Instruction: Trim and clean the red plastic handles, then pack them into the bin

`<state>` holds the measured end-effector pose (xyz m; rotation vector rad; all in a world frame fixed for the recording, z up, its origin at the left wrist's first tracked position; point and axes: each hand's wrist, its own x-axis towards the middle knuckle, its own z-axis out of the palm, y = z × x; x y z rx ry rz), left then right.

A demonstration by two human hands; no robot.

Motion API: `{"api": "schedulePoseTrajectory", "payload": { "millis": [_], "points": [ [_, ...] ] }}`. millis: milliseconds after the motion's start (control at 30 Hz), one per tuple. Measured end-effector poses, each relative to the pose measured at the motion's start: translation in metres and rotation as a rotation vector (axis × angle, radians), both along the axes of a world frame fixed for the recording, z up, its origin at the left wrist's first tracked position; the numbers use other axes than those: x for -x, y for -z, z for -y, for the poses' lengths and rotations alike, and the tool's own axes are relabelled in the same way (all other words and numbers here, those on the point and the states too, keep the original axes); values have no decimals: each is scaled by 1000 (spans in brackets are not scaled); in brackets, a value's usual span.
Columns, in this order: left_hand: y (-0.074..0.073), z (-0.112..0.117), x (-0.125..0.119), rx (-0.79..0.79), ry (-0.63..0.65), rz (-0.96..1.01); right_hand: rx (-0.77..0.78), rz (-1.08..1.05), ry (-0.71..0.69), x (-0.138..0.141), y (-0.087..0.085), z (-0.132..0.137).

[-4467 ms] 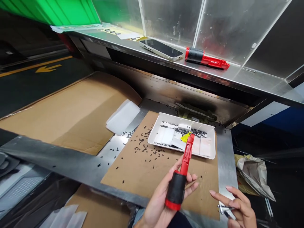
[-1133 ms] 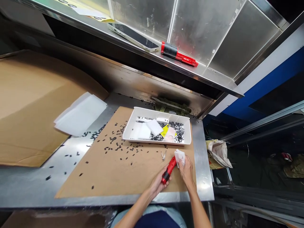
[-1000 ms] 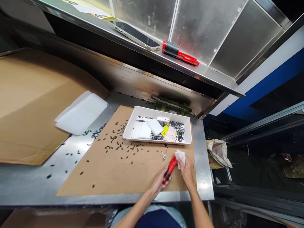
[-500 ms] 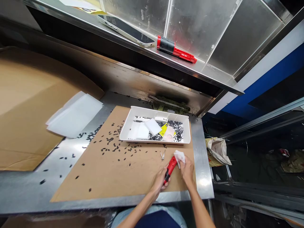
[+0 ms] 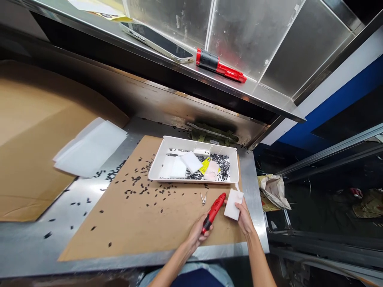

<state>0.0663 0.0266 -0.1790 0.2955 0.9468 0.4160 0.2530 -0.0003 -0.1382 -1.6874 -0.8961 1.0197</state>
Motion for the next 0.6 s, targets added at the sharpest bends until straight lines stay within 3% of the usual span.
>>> {"api": "schedulePoseTrajectory", "payload": {
  "millis": [200,367,600],
  "points": [
    [2,-1,2,67,-19,55,61,-45,-105,-2,-6,13],
    [1,-3,2,99,-17,63,90,185,-172,-7,-13,5],
    [6,-3,1,121,-2,12,94,584,-302,56,-6,28]
  ]
}}
